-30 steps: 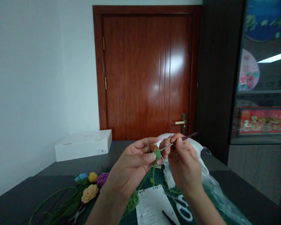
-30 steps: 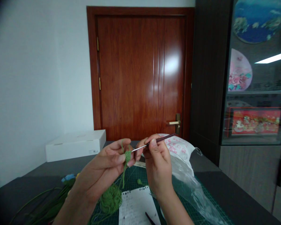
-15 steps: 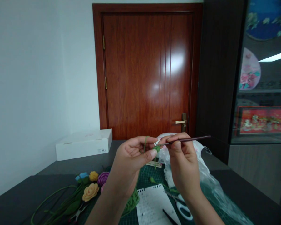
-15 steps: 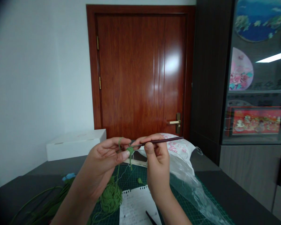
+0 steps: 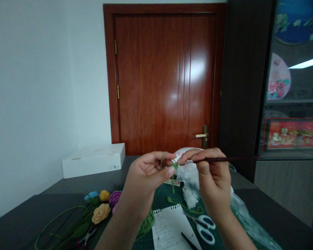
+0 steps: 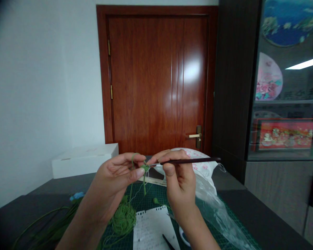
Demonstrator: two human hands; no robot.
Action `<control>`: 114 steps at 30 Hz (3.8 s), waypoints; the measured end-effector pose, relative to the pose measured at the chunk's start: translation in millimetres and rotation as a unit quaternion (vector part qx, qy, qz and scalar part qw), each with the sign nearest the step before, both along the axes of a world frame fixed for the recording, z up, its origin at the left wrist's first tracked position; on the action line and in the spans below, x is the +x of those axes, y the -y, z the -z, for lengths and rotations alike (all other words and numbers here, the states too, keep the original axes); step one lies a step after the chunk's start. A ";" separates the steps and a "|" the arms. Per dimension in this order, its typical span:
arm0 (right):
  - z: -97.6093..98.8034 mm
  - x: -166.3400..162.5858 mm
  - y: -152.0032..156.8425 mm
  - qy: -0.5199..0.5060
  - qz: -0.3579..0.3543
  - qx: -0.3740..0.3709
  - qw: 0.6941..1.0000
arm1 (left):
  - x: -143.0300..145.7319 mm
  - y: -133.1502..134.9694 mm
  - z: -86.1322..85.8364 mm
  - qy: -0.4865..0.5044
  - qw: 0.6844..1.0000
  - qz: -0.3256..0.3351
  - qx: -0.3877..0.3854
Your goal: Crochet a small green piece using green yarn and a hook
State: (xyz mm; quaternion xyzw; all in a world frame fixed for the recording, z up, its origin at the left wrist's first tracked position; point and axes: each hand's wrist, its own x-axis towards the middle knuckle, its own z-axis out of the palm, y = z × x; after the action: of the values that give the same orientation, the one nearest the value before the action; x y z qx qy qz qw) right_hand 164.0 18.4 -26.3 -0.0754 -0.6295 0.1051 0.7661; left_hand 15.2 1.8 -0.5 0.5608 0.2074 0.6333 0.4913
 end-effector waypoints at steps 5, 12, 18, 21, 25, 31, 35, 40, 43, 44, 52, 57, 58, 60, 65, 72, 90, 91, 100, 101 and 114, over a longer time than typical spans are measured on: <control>-3.1 8.3 5.1 0.130 0.159 0.126 0.971 | 1.6 1.5 3.1 -0.025 0.997 -0.052 0.045; -8.7 12.7 5.4 0.220 0.265 0.192 0.919 | -0.9 1.2 5.5 -0.165 0.926 -0.228 0.253; 0.1 8.2 -3.0 0.141 0.197 0.169 0.955 | 5.5 2.6 9.0 -0.082 0.955 -0.211 0.192; 6.2 3.5 -6.4 0.087 0.148 0.136 0.976 | 11.0 1.5 12.5 0.000 0.977 -0.173 0.125; 10.0 -6.5 -6.3 0.022 0.113 0.111 0.987 | 15.6 0.7 13.9 0.068 0.987 -0.119 0.084; 9.4 -19.4 -10.3 -0.077 0.000 0.019 0.997 | 16.4 1.6 12.2 0.109 0.989 -0.087 0.052; 11.5 -12.7 -16.4 0.002 0.030 0.081 0.996 | 14.2 0.6 9.4 0.118 0.992 -0.046 0.019; 17.8 -9.3 -12.4 0.114 0.318 0.171 0.926 | 14.5 -1.2 10.5 0.090 0.995 -0.049 0.017; 17.7 -12.7 -5.6 0.114 0.374 0.170 0.904 | 13.4 -4.5 14.1 0.031 0.988 -0.129 0.079; 16.8 -12.7 -3.0 0.115 0.372 0.159 0.907 | 11.9 -5.9 14.7 0.002 0.983 -0.155 0.100; -0.6 -1.1 7.3 -0.020 0.049 -0.161 0.985 | -7.4 -12.9 4.1 -0.028 0.999 0.014 0.031; -5.9 -8.9 1.2 -0.096 -0.260 -0.305 0.911 | -11.7 -15.0 3.3 -0.006 0.994 0.111 -0.015; -5.7 -10.3 0.3 -0.108 -0.289 -0.317 0.897 | -12.0 -15.2 3.4 0.002 0.992 0.126 -0.018; -5.0 -11.9 -0.8 -0.121 -0.333 -0.329 0.876 | -12.1 -14.6 3.3 0.019 0.988 0.154 -0.016; -3.6 -14.7 -1.2 -0.077 -0.374 -0.307 0.872 | -9.3 -9.9 0.0 0.022 0.992 0.124 0.016; 4.9 -18.2 -6.8 -0.062 -0.218 -0.155 0.962 | -5.6 -5.9 -1.8 0.018 0.995 0.096 -0.003; -1.5 -14.8 2.9 -0.101 -0.285 -0.154 0.941 | -8.1 -9.6 3.9 0.047 0.948 0.304 -0.084; -2.5 -14.2 3.1 -0.095 -0.302 -0.173 0.933 | -9.4 -10.7 3.8 0.032 0.957 0.281 -0.068; 6.4 -25.3 -4.3 -0.061 -0.198 -0.170 0.963 | -9.4 -10.2 2.8 -0.043 0.996 0.081 -0.004; 7.7 -25.4 -5.1 -0.064 -0.167 -0.157 0.971 | -8.2 -9.6 2.7 -0.043 0.996 0.083 -0.008; 7.2 -18.3 -11.8 -0.176 -0.273 -0.254 0.911 | -44.4 -44.9 -0.9 -0.320 0.931 0.034 0.172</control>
State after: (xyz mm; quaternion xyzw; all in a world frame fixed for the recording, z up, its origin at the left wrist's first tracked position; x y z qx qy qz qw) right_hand 145.7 30.2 -33.6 -0.0732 -0.4327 0.4783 0.7607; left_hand -29.2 46.7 0.4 0.8164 0.2227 0.4287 0.3163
